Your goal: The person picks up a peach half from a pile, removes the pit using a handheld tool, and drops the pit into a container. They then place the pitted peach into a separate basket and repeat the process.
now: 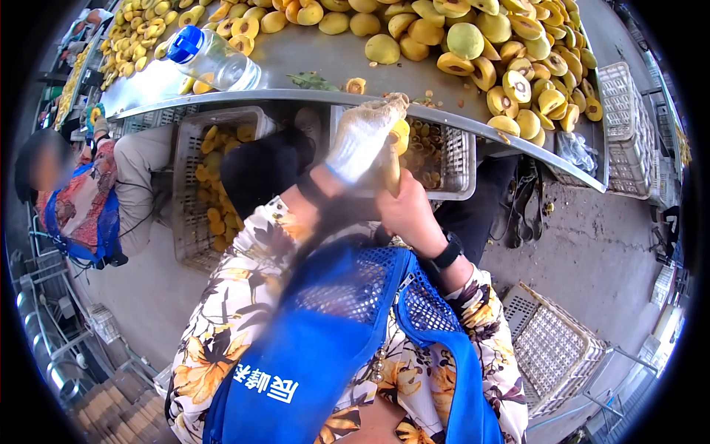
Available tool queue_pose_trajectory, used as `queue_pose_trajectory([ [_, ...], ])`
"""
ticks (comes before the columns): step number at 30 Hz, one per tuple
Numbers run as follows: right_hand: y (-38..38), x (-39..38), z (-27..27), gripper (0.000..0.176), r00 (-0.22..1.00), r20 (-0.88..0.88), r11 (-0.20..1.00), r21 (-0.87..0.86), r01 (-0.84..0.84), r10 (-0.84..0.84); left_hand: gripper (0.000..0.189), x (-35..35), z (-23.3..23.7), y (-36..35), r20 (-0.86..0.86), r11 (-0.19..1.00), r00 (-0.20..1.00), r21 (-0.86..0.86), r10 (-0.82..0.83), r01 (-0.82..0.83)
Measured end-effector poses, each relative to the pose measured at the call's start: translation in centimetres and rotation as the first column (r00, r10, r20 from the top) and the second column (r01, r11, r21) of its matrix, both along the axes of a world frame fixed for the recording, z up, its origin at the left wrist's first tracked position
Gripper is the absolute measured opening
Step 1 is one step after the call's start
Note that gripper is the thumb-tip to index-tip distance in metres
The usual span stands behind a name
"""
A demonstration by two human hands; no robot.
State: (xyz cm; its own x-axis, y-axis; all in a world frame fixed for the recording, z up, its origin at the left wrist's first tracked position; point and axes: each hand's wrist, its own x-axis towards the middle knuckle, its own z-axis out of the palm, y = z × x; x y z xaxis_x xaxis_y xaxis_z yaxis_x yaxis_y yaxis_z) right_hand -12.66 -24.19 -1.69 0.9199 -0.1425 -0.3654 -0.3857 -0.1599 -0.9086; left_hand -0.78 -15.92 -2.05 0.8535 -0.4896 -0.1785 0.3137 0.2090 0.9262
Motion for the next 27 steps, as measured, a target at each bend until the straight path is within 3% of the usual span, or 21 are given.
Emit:
queue_pose_trajectory([
  [2, -0.1, 0.1, 1.6, 0.024, 0.980, -0.200, 0.969, 0.242, 0.047, 0.003, 0.017, -0.9, 2.4, -0.6, -0.109, 0.992, 0.989, 0.095, 0.096, -0.086],
  [4, 0.0, 0.1, 3.8, 0.023, 0.924, -0.381, 0.872, 0.457, 0.177, 0.012, 0.019, -0.8, -0.7, -0.3, 0.251, 0.997, 0.967, 0.041, 0.051, -0.063],
  [6, 0.6, -0.2, 3.4, 0.024, 0.938, -0.345, 0.909, 0.398, 0.126, 0.021, 0.022, -0.8, -2.2, 0.2, 0.130, 1.000, 0.991, -0.008, -0.004, 0.005],
  [7, 0.8, -0.4, 3.0, 0.025, 0.945, -0.325, 0.925, 0.367, 0.099, 0.028, 0.024, -1.1, 0.4, 0.4, -0.173, 0.998, 0.984, -0.051, -0.051, 0.043],
  [8, 1.0, -0.7, 2.2, 0.026, 0.969, -0.246, 0.958, 0.278, 0.067, 0.004, 0.026, -1.3, 1.8, 0.6, -0.457, 0.992, 0.883, -0.105, -0.111, 0.071],
  [11, 1.6, -1.3, -1.7, 0.025, 0.996, 0.075, 0.999, -0.016, 0.041, -0.039, 0.042, -1.4, 1.1, 0.2, -0.452, 0.996, 0.889, -0.085, -0.070, 0.035],
  [13, 1.9, -1.2, -3.2, 0.020, 0.931, 0.363, 0.972, -0.205, 0.111, -0.030, 0.048, -1.4, 1.2, 0.1, -0.459, 0.988, 0.887, -0.151, -0.048, -0.024],
  [16, 1.5, -1.3, -2.3, 0.017, 0.993, 0.115, 0.997, -0.067, 0.040, -0.032, 0.052, -1.7, 0.6, -0.2, -0.526, 0.957, 0.850, -0.261, -0.032, -0.125],
  [17, 1.3, -1.2, -0.9, 0.015, 0.999, -0.014, 0.985, 0.163, 0.052, -0.050, 0.052, -1.7, 0.5, -0.2, -0.556, 0.942, 0.830, -0.296, -0.034, -0.160],
  [19, 0.7, -0.9, 3.0, 0.012, 0.964, -0.266, 0.806, 0.572, 0.153, 0.006, 0.049, -1.9, 1.9, 0.0, -0.542, 0.953, 0.838, -0.283, -0.063, -0.111],
  [23, 0.7, -1.7, 3.3, 0.011, 0.974, -0.224, 0.554, 0.817, 0.162, 0.046, 0.042, -2.6, 1.8, 0.0, -0.594, 0.913, 0.792, -0.387, -0.140, -0.129],
  [24, 1.1, -1.9, 2.6, 0.010, 0.980, -0.196, 0.545, 0.824, 0.152, 0.023, 0.040, -2.8, 2.3, 0.3, -0.541, 0.940, 0.835, -0.327, -0.103, -0.096],
  [26, 2.1, -1.9, 1.2, 0.010, 0.995, -0.037, 0.863, 0.496, 0.095, -0.088, 0.039, -2.2, 1.7, 0.9, -0.545, 0.926, 0.837, -0.339, -0.047, -0.169],
  [27, 2.5, -1.8, 1.0, 0.010, 0.991, 0.060, 0.954, 0.284, 0.095, -0.117, 0.040, -1.8, 1.3, 1.3, -0.548, 0.917, 0.836, -0.344, -0.022, -0.202],
])
